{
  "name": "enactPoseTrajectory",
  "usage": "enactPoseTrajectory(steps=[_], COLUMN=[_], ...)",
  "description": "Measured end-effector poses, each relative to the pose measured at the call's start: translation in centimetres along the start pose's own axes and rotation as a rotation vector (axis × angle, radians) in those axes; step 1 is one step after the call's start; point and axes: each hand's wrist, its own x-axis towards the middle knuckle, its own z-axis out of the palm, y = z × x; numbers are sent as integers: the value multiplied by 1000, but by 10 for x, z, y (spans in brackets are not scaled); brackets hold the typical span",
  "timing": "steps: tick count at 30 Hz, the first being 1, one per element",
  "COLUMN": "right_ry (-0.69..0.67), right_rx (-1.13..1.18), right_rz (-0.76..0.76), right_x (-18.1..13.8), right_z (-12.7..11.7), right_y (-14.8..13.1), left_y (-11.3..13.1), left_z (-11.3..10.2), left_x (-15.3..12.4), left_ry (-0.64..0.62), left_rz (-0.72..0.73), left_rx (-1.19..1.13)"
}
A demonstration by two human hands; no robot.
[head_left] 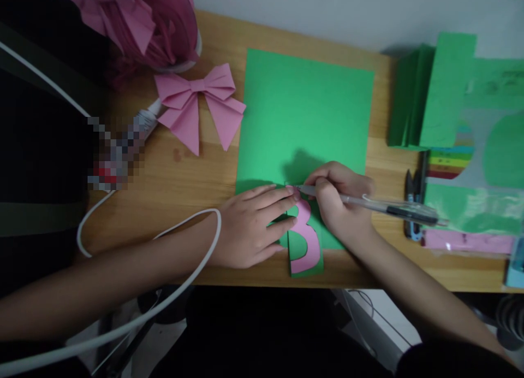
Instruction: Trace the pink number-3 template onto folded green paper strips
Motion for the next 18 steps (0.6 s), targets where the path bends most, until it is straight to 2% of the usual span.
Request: enactPoseTrajectory(steps=[18], right_ry=[35], right_rx=[3], right_rz=[-28], right_x=[-6], right_z=[-4], right_y=[2], left_y=[-1], left_z=[-2], left_x=[2], left_ry=[-9], left_rz=[17], left_rx=[-8])
